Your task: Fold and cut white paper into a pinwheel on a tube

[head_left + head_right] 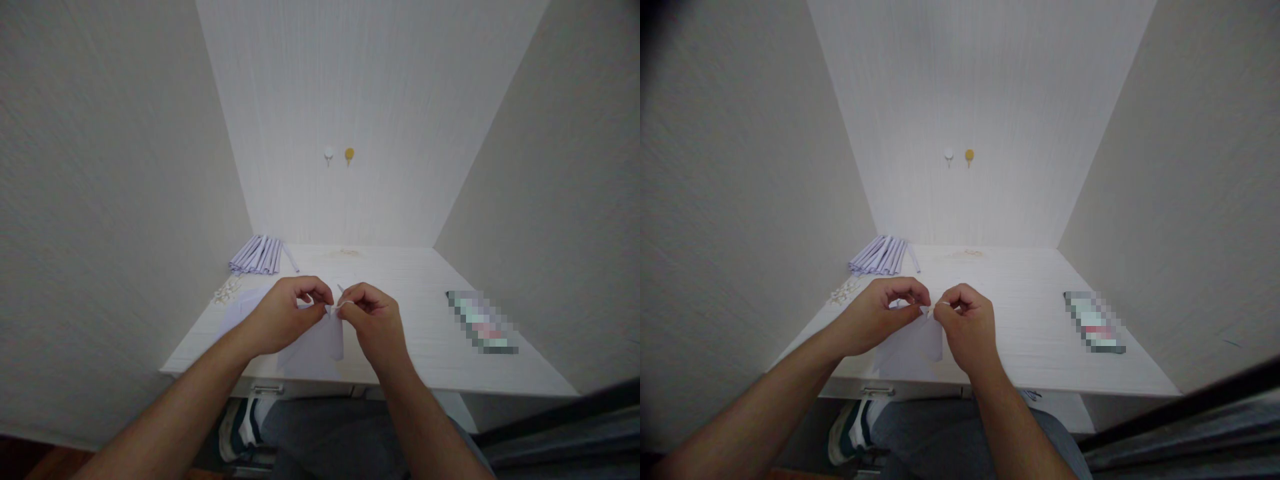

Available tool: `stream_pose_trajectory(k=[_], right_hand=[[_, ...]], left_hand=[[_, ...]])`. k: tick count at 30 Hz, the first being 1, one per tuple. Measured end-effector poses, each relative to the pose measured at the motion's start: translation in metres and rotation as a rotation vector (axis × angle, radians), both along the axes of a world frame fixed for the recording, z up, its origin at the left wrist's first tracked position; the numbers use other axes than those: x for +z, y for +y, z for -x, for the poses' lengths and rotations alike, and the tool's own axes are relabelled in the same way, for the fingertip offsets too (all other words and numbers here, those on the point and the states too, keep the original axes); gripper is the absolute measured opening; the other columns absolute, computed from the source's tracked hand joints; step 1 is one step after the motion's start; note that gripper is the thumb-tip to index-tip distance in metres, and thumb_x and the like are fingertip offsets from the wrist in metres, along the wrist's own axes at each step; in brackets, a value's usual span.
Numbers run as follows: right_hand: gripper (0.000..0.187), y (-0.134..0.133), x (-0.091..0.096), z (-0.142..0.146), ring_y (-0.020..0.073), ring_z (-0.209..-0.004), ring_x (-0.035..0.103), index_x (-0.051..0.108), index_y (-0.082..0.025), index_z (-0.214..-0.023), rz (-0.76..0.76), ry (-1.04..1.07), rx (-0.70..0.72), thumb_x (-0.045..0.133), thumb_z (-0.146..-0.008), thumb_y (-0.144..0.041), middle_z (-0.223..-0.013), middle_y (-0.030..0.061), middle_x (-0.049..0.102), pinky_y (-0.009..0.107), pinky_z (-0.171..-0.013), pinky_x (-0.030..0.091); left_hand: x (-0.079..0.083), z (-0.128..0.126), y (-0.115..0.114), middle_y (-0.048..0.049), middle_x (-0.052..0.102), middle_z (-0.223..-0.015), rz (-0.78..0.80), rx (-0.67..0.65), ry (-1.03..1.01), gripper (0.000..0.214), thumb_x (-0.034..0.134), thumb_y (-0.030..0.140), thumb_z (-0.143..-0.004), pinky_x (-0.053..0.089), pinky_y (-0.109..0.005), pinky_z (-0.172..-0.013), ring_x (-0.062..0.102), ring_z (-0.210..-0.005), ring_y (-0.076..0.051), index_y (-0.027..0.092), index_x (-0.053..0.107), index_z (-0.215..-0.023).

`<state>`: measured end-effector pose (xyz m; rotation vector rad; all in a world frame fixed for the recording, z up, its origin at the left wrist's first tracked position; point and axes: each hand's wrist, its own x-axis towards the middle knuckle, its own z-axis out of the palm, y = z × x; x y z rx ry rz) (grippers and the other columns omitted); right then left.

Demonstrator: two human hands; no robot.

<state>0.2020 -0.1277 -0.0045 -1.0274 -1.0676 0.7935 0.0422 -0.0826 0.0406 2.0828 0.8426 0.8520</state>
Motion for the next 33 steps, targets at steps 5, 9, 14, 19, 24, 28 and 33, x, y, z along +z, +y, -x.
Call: stream_pose_trajectory(k=[5,9,14,19,24,28,33], right_hand=[[0.013,-0.002,-0.001,0.001,0.0161,-0.063,0.053,0.059,-0.022,-0.058,-0.035,-0.083,-0.035,0.064,-0.066,-0.013,-0.066,-0.0011,0.061,0.029,-0.058,0.039],[0.014,-0.002,-0.003,0.002,0.0162,-0.064,0.053,0.058,-0.022,-0.060,-0.083,-0.170,-0.115,0.063,-0.068,-0.012,-0.069,-0.0007,0.061,0.030,-0.059,0.040],[0.015,0.000,-0.005,0.003,0.0163,-0.065,0.054,0.057,-0.022,-0.060,-0.093,-0.154,-0.127,0.062,-0.069,-0.011,-0.070,-0.0006,0.061,0.030,-0.060,0.041],[0.012,0.000,-0.005,0.002,0.0156,-0.064,0.053,0.058,-0.022,-0.061,-0.057,-0.129,-0.091,0.062,-0.068,-0.012,-0.069,-0.0008,0.060,0.030,-0.061,0.041],[0.011,0.002,-0.006,0.002,0.0144,-0.062,0.051,0.058,-0.021,-0.059,-0.055,-0.087,-0.070,0.061,-0.066,-0.015,-0.065,-0.0016,0.058,0.027,-0.057,0.039],[0.010,0.005,-0.009,0.002,0.0136,-0.061,0.050,0.057,-0.021,-0.058,-0.041,-0.062,-0.062,0.061,-0.065,-0.015,-0.064,-0.0021,0.057,0.026,-0.055,0.038],[0.010,0.006,-0.009,0.001,0.0133,-0.059,0.049,0.057,-0.021,-0.058,-0.025,-0.069,-0.041,0.061,-0.064,-0.015,-0.063,-0.0025,0.057,0.025,-0.053,0.037]], left_hand=[[-0.002,0.000,0.003,-0.0012,0.074,-0.080,0.001,-0.002,0.043,0.017,0.059,0.010,-0.074,0.046,-0.030,-0.075,0.062,-0.076,-0.016,0.019,0.073,-0.080],[0.000,-0.003,0.002,-0.0013,0.074,-0.079,0.004,0.031,0.040,0.016,0.059,0.011,-0.074,0.046,-0.029,-0.074,0.062,-0.075,-0.016,0.019,0.072,-0.079],[0.003,-0.005,-0.001,-0.0011,0.074,-0.078,-0.010,0.060,0.035,0.016,0.059,0.011,-0.074,0.046,-0.029,-0.073,0.063,-0.075,-0.016,0.019,0.072,-0.079],[0.000,-0.005,-0.001,-0.0013,0.074,-0.079,-0.025,0.053,0.056,0.016,0.059,0.013,-0.075,0.046,-0.028,-0.071,0.063,-0.076,-0.016,0.020,0.072,-0.079],[-0.002,-0.003,-0.001,-0.0005,0.074,-0.080,-0.029,0.049,0.073,0.016,0.058,0.013,-0.076,0.046,-0.028,-0.072,0.063,-0.078,-0.016,0.020,0.072,-0.080],[-0.004,-0.004,-0.001,0.0000,0.074,-0.080,-0.030,0.047,0.067,0.016,0.057,0.013,-0.076,0.047,-0.028,-0.073,0.064,-0.078,-0.016,0.020,0.071,-0.080],[-0.008,-0.004,0.000,0.0000,0.075,-0.082,-0.028,0.050,0.073,0.018,0.057,0.013,-0.075,0.047,-0.029,-0.074,0.064,-0.079,-0.016,0.020,0.072,-0.080]])
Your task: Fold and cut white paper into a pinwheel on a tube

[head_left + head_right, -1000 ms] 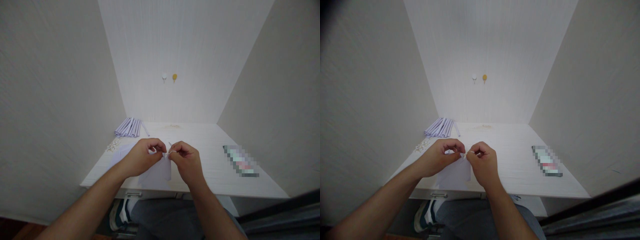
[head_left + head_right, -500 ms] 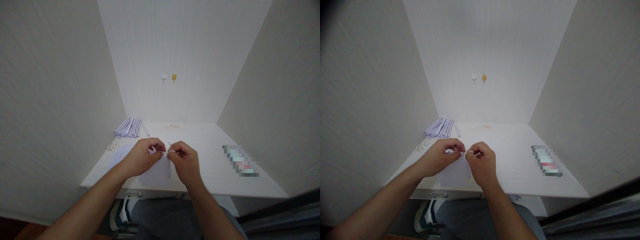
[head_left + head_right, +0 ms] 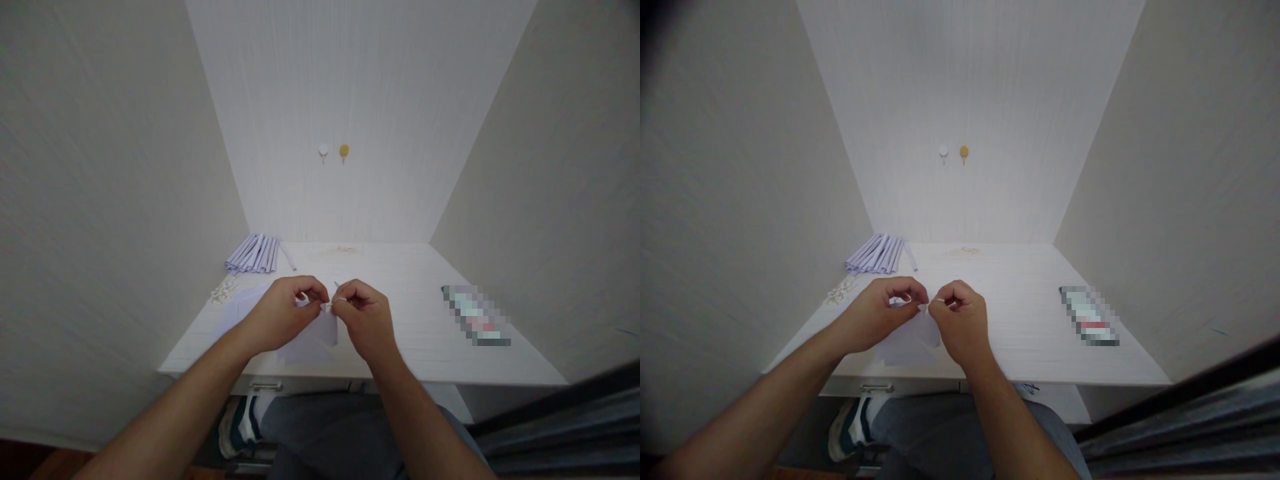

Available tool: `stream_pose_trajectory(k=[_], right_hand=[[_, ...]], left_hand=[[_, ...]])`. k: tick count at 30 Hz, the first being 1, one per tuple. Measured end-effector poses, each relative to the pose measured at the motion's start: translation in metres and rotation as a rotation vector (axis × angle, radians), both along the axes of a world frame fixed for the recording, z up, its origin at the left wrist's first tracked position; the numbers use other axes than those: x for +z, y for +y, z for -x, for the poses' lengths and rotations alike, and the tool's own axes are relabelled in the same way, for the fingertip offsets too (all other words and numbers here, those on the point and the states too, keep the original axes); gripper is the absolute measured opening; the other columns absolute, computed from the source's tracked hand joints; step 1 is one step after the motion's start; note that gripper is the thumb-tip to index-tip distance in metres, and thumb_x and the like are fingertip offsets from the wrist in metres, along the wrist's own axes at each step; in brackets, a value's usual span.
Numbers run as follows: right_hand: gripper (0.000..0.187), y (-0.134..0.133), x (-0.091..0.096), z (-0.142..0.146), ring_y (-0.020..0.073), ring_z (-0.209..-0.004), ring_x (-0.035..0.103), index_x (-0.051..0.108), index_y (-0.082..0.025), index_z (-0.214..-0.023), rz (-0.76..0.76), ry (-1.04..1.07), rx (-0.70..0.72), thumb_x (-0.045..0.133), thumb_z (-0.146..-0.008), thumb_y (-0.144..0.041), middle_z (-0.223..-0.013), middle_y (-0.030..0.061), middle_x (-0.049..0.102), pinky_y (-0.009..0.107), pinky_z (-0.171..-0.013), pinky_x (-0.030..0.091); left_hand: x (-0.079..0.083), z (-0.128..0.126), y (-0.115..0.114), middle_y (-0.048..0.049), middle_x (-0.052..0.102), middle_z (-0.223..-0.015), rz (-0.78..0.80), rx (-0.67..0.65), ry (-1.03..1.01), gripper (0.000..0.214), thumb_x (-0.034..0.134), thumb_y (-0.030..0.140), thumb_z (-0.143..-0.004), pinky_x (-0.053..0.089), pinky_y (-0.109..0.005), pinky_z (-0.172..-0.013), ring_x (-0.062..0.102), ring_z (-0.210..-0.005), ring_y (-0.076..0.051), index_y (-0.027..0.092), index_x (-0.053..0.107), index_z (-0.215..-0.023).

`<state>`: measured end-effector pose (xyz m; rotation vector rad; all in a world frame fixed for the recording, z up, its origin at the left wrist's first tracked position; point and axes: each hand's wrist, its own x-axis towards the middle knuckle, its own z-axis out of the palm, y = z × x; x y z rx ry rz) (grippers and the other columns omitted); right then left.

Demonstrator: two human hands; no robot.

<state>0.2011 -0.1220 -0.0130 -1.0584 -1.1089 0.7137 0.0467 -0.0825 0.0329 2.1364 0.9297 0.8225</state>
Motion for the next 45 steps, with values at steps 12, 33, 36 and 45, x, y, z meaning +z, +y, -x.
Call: stream_pose_trajectory(k=[12,33,36,45], right_hand=[[0.009,0.0008,-0.0025,0.0048,0.0137,-0.059,0.049,0.060,-0.021,-0.058,0.008,0.104,-0.080,0.064,-0.065,-0.016,-0.060,-0.0028,0.058,0.025,-0.054,0.038],[0.006,0.0041,-0.0058,0.0048,0.0137,-0.058,0.050,0.065,-0.020,-0.058,0.100,0.236,-0.044,0.071,-0.061,-0.019,-0.058,-0.0039,0.061,0.025,-0.054,0.037],[0.006,0.0042,-0.0062,0.0049,0.0139,-0.058,0.050,0.065,-0.020,-0.059,0.102,0.231,-0.045,0.071,-0.061,-0.020,-0.058,-0.0040,0.061,0.026,-0.055,0.037],[0.007,0.0075,-0.0092,0.0041,0.0146,-0.060,0.051,0.065,-0.020,-0.060,0.082,0.146,-0.028,0.070,-0.065,-0.020,-0.058,-0.0035,0.061,0.028,-0.059,0.040]], left_hand=[[-0.0006,-0.0054,-0.0018,-0.0002,0.075,-0.078,0.007,0.043,-0.101,0.016,0.060,0.015,-0.075,0.050,-0.029,-0.072,0.066,-0.074,-0.016,0.020,0.074,-0.081],[-0.0051,-0.0014,0.0025,-0.0003,0.071,-0.082,-0.178,0.089,-0.063,0.007,0.067,0.017,-0.076,0.048,-0.032,-0.080,0.065,-0.083,-0.018,0.022,0.071,-0.079],[-0.0056,-0.0011,0.0029,-0.0011,0.071,-0.084,-0.220,0.077,-0.051,0.008,0.066,0.015,-0.077,0.048,-0.033,-0.081,0.065,-0.084,-0.018,0.022,0.070,-0.079],[-0.0071,-0.0013,0.0027,-0.0019,0.071,-0.086,-0.258,0.064,-0.024,0.009,0.064,0.014,-0.079,0.048,-0.033,-0.083,0.065,-0.087,-0.019,0.022,0.069,-0.079]])
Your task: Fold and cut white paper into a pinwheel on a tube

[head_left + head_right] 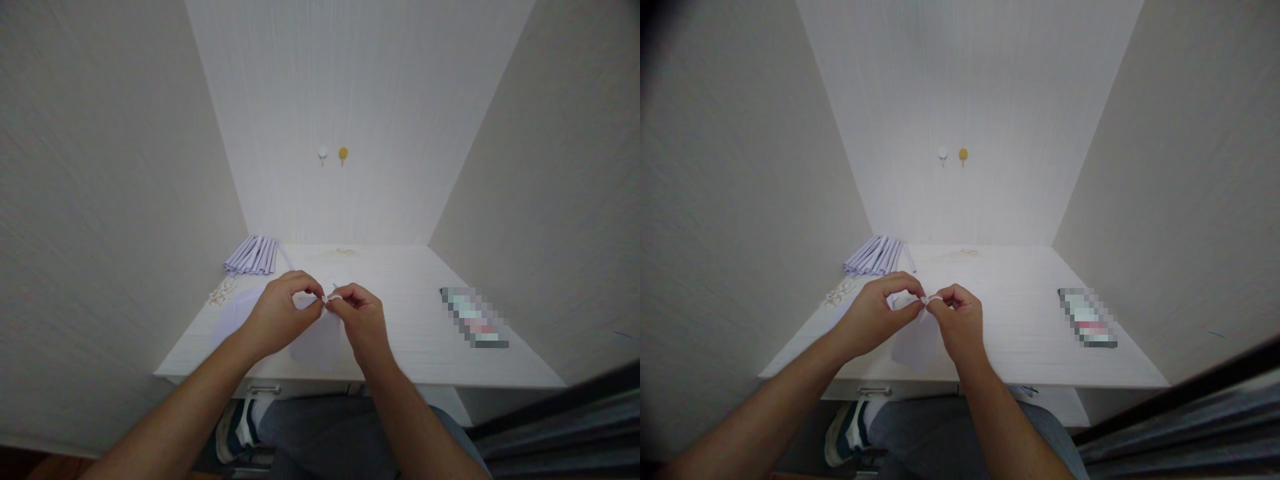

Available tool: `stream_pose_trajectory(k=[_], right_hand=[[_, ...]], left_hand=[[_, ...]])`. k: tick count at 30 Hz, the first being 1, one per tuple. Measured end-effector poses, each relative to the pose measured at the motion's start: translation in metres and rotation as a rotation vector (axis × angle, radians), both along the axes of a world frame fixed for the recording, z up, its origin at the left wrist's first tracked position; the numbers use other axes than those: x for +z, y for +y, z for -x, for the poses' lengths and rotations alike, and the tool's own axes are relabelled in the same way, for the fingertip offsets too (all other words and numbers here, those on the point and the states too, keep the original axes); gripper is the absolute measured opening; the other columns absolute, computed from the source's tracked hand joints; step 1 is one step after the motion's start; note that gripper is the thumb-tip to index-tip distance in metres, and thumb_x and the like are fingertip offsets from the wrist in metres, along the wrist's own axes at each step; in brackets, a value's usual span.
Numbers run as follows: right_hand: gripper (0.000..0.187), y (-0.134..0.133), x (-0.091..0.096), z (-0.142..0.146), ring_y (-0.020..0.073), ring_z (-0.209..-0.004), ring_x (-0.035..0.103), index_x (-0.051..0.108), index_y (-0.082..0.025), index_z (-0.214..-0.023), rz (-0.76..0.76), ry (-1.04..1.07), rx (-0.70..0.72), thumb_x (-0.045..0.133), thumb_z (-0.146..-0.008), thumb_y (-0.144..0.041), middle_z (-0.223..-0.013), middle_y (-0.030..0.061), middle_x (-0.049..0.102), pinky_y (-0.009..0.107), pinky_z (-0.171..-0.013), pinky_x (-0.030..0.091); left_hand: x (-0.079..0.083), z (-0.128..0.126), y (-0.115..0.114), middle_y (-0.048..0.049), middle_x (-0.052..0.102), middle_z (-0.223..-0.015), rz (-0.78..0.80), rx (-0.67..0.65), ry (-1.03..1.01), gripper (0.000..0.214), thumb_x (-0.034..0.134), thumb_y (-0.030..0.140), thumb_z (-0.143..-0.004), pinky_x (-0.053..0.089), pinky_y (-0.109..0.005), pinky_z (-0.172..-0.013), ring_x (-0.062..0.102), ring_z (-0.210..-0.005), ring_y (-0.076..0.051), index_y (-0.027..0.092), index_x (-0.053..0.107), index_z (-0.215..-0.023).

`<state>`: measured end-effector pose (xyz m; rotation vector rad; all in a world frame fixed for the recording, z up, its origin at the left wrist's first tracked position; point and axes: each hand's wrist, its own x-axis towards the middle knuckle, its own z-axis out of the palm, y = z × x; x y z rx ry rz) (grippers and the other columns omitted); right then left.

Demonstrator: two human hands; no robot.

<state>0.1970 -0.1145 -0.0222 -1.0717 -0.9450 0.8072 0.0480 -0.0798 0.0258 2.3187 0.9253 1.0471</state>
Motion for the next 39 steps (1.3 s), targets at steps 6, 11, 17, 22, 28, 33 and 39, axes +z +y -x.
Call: stream_pose_trajectory(k=[6,11,17,22,28,33,39], right_hand=[[0.009,0.001,0.002,-0.005,0.0154,-0.062,0.054,0.070,-0.020,-0.071,0.018,-0.075,0.018,0.073,-0.063,-0.021,-0.066,-0.0021,0.064,0.028,-0.060,0.042],[0.010,0.001,0.007,-0.010,0.0159,-0.064,0.056,0.072,-0.021,-0.074,0.017,-0.083,0.018,0.075,-0.067,-0.027,-0.070,0.0006,0.069,0.028,-0.060,0.042],[0.008,0.001,0.007,-0.012,0.0155,-0.060,0.055,0.074,-0.021,-0.071,0.045,-0.113,0.033,0.075,-0.069,-0.029,-0.069,0.0012,0.071,0.028,-0.056,0.041],[0.008,0.002,0.005,-0.013,0.0154,-0.058,0.054,0.074,-0.021,-0.070,0.048,-0.109,0.073,0.074,-0.069,-0.029,-0.063,0.0010,0.069,0.027,-0.052,0.040],[0.012,0.003,0.005,-0.014,0.0163,-0.061,0.057,0.076,-0.021,-0.073,0.060,-0.133,0.079,0.075,-0.071,-0.032,-0.068,0.0020,0.072,0.028,-0.055,0.043],[0.015,0.001,0.006,-0.013,0.0164,-0.064,0.058,0.077,-0.021,-0.076,0.071,-0.179,0.081,0.077,-0.071,-0.034,-0.074,0.0033,0.074,0.029,-0.061,0.045],[0.011,0.001,0.006,-0.012,0.0173,-0.066,0.061,0.078,-0.022,-0.078,0.012,-0.271,0.087,0.075,-0.076,-0.033,-0.076,0.0036,0.075,0.029,-0.060,0.044]], left_hand=[[-0.001,0.001,0.002,-0.0020,0.071,-0.085,-0.030,0.044,0.009,0.007,0.065,0.015,-0.080,0.048,-0.033,-0.082,0.065,-0.086,-0.019,0.021,0.069,-0.079],[-0.001,0.004,0.004,-0.0020,0.072,-0.085,-0.037,0.054,0.013,0.007,0.064,0.016,-0.080,0.048,-0.034,-0.083,0.065,-0.086,-0.019,0.021,0.068,-0.079],[-0.002,0.005,0.004,-0.0015,0.072,-0.085,-0.034,0.064,0.011,0.006,0.064,0.017,-0.081,0.049,-0.033,-0.083,0.066,-0.086,-0.019,0.022,0.068,-0.080],[-0.002,0.005,0.004,-0.0015,0.071,-0.084,-0.041,0.073,-0.001,0.007,0.064,0.016,-0.080,0.050,-0.033,-0.081,0.066,-0.084,-0.019,0.022,0.068,-0.079],[-0.002,0.005,0.004,-0.0017,0.071,-0.084,-0.036,0.069,0.004,0.005,0.064,0.018,-0.080,0.050,-0.033,-0.081,0.066,-0.084,-0.019,0.022,0.068,-0.079],[-0.001,0.005,0.004,-0.0019,0.071,-0.084,-0.032,0.066,0.008,0.006,0.064,0.017,-0.079,0.050,-0.033,-0.080,0.065,-0.083,-0.018,0.021,0.067,-0.079],[0.000,0.004,0.004,-0.0020,0.071,-0.083,-0.015,0.050,0.029,0.007,0.063,0.016,-0.079,0.049,-0.033,-0.080,0.065,-0.083,-0.019,0.021,0.068,-0.078]])
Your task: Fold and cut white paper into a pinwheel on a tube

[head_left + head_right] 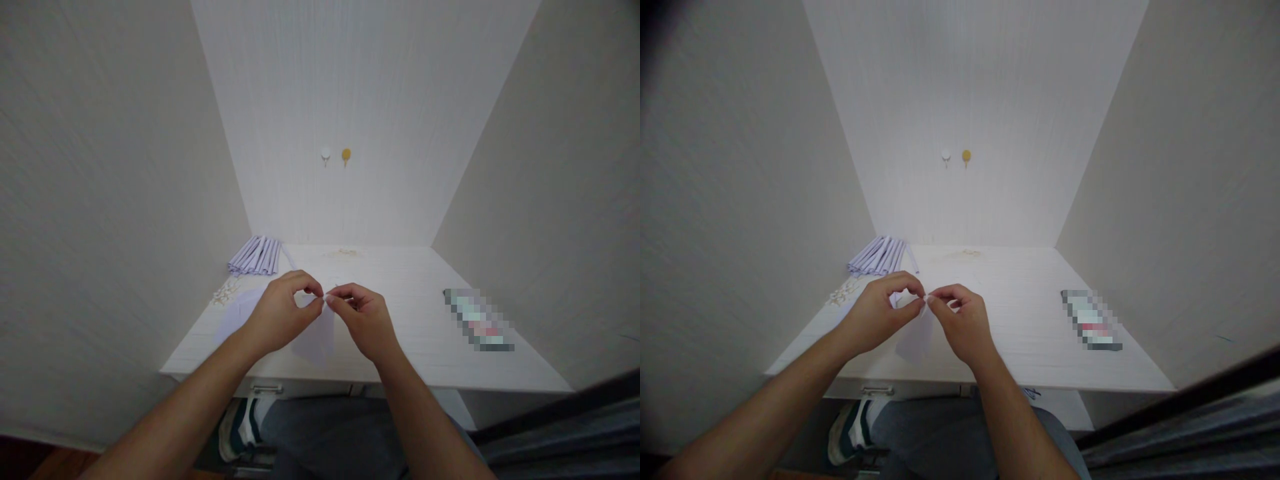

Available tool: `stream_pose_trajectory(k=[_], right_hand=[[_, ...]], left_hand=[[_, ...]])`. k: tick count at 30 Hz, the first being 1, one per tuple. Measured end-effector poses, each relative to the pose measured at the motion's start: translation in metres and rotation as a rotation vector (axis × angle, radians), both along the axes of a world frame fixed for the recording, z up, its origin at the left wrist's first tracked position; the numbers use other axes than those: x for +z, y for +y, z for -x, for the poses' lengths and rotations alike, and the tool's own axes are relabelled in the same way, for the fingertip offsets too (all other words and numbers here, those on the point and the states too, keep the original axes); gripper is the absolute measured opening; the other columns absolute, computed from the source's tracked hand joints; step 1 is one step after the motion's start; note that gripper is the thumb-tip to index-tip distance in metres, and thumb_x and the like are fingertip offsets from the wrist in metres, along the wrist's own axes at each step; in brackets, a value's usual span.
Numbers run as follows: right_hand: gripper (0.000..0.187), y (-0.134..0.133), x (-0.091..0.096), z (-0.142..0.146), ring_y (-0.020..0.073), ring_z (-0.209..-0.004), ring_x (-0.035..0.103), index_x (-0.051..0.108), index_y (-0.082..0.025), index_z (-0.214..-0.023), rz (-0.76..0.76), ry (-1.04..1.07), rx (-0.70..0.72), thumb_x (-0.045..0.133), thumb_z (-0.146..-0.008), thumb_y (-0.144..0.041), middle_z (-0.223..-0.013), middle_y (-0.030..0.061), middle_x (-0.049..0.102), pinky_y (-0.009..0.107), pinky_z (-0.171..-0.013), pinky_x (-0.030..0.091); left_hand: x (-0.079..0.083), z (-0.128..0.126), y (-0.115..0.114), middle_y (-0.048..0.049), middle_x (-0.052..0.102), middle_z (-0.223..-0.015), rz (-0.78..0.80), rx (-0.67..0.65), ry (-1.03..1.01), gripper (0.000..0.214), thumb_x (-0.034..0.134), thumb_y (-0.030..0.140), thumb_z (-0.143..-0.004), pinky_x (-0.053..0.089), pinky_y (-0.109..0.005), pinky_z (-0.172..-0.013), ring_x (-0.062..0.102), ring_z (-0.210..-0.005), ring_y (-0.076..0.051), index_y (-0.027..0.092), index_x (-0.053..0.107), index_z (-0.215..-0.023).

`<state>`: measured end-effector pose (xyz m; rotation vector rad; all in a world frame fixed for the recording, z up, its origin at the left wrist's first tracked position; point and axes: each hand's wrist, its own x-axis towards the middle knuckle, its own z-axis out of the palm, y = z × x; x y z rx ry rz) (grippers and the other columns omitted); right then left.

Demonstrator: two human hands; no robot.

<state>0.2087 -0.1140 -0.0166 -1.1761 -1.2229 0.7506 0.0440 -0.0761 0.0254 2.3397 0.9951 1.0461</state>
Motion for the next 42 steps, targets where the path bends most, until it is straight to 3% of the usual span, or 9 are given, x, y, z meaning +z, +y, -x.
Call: stream_pose_trajectory(k=[9,13,16,21,24,27,33,37,42], right_hand=[[0.004,0.000,-0.001,-0.002,0.0179,-0.072,0.063,0.075,-0.023,-0.079,-0.068,-0.052,0.013,0.074,-0.076,-0.024,-0.077,0.0017,0.074,0.031,-0.068,0.046],[0.009,0.002,-0.003,-0.002,0.0166,-0.066,0.059,0.071,-0.022,-0.073,-0.012,0.154,0.079,0.078,-0.070,-0.027,-0.070,0.0004,0.071,0.030,-0.063,0.045],[0.012,0.005,-0.004,-0.002,0.0147,-0.061,0.057,0.071,-0.021,-0.071,0.065,0.345,0.108,0.080,-0.066,-0.026,-0.063,-0.0020,0.068,0.029,-0.063,0.044],[0.012,0.011,-0.007,-0.003,0.0144,-0.067,0.059,0.072,-0.021,-0.072,0.070,0.503,0.100,0.080,-0.064,-0.024,-0.067,-0.0016,0.069,0.029,-0.069,0.046],[0.013,0.012,-0.009,-0.004,0.0138,-0.064,0.058,0.071,-0.020,-0.071,0.048,0.501,0.063,0.081,-0.063,-0.024,-0.067,-0.0016,0.069,0.028,-0.066,0.045],[0.014,0.013,-0.010,-0.005,0.0137,-0.061,0.056,0.071,-0.020,-0.069,0.033,0.460,0.008,0.081,-0.062,-0.025,-0.064,-0.0017,0.069,0.029,-0.064,0.044],[0.014,0.014,-0.013,-0.005,0.0146,-0.061,0.057,0.071,-0.020,-0.070,0.034,0.446,-0.062,0.082,-0.063,-0.027,-0.063,-0.0011,0.069,0.030,-0.064,0.045],[0.014,0.014,-0.014,-0.003,0.0144,-0.060,0.057,0.071,-0.020,-0.071,0.034,0.453,-0.064,0.081,-0.064,-0.028,-0.063,-0.0014,0.068,0.029,-0.062,0.044],[0.014,0.012,-0.011,0.000,0.0134,-0.057,0.056,0.071,-0.020,-0.070,0.030,0.440,-0.049,0.081,-0.064,-0.028,-0.058,-0.0027,0.066,0.028,-0.060,0.044]], left_hand=[[0.000,-0.002,-0.002,-0.0028,0.070,-0.085,-0.055,-0.019,0.044,0.009,0.065,0.015,-0.081,0.047,-0.036,-0.084,0.063,-0.089,-0.021,0.022,0.069,-0.077],[-0.001,-0.001,-0.002,-0.0040,0.070,-0.093,-0.083,-0.012,-0.002,0.009,0.067,0.015,-0.080,0.047,-0.038,-0.090,0.063,-0.096,-0.022,0.023,0.070,-0.084],[-0.005,0.004,0.003,-0.0062,0.069,-0.111,-0.057,0.058,-0.082,0.029,0.071,0.019,-0.076,0.046,-0.041,-0.097,0.061,-0.108,-0.024,0.023,0.067,-0.105],[-0.023,0.011,0.023,-0.0137,0.064,-0.129,0.276,0.222,-0.316,0.048,0.071,0.039,-0.076,0.049,-0.044,-0.093,0.062,-0.115,-0.028,0.020,0.060,-0.118],[-0.032,0.012,0.029,-0.0141,0.071,-0.111,0.579,0.211,-0.378,0.053,0.069,0.047,-0.075,0.051,-0.035,-0.076,0.068,-0.101,-0.026,0.015,0.061,-0.117],[-0.037,0.009,0.028,-0.0059,0.072,-0.090,0.706,0.154,-0.504,0.051,0.074,0.041,-0.068,0.046,-0.027,-0.062,0.067,-0.075,-0.019,0.016,0.064,-0.111],[-0.041,0.001,0.025,0.0032,0.064,-0.070,0.532,0.136,-0.706,0.040,0.075,0.025,-0.058,0.043,-0.023,-0.058,0.058,-0.061,-0.012,0.017,0.064,-0.096],[-0.041,-0.002,0.022,0.0002,0.065,-0.074,0.410,0.234,-0.662,0.028,0.074,0.025,-0.061,0.044,-0.023,-0.060,0.059,-0.068,-0.014,0.017,0.068,-0.087],[-0.038,-0.003,0.015,-0.0030,0.070,-0.079,0.417,0.238,-0.658,0.026,0.074,0.032,-0.067,0.046,-0.024,-0.060,0.061,-0.067,-0.015,0.016,0.071,-0.087]])
